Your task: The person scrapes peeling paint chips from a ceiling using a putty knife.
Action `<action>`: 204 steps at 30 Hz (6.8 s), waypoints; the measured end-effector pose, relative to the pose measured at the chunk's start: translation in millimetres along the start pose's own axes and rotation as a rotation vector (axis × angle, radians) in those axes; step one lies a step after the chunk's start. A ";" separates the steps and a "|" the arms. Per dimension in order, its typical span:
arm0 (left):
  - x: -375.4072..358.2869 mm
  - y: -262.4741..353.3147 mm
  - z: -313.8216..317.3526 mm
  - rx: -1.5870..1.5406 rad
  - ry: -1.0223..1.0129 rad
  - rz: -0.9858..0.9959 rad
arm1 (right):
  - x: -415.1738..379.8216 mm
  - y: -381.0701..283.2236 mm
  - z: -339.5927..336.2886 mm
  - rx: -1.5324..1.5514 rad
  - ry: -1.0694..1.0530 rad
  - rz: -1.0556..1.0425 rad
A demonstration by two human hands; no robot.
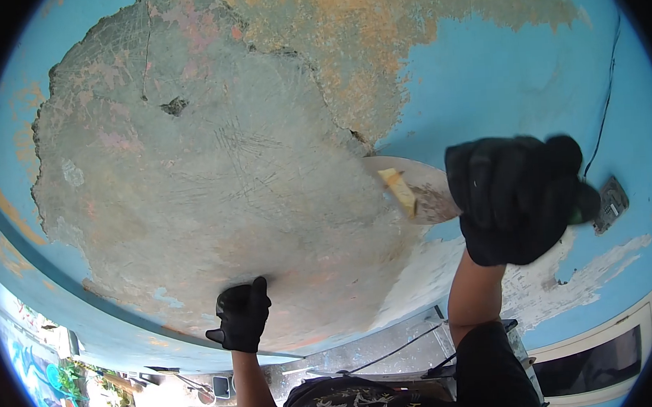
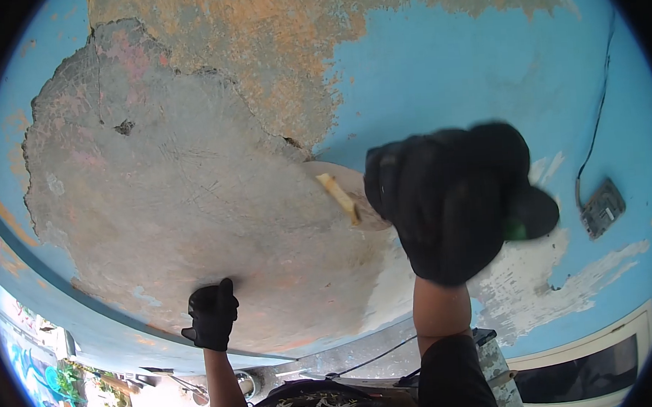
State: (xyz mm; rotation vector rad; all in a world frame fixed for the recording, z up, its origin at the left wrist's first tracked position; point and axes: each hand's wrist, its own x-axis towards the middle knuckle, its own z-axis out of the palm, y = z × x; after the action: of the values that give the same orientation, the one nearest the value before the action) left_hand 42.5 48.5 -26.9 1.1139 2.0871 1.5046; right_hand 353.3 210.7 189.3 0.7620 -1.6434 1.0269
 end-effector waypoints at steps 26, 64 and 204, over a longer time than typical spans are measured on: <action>-0.9 0.3 -0.5 0.017 0.001 0.042 | 18.5 -7.1 39.2 -0.194 0.126 -0.081; 0.5 12.1 -4.7 0.056 -0.027 -0.059 | -2.7 -22.8 25.9 -0.226 0.114 -0.147; -6.6 10.7 -18.5 -0.012 -0.135 0.001 | -1.8 13.3 60.8 0.175 0.053 0.459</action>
State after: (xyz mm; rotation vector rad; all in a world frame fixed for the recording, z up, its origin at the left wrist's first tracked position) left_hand 38.8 33.0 -11.2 1.1778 1.9845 1.3998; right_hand 316.9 161.8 176.3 0.4688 -1.7385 1.5160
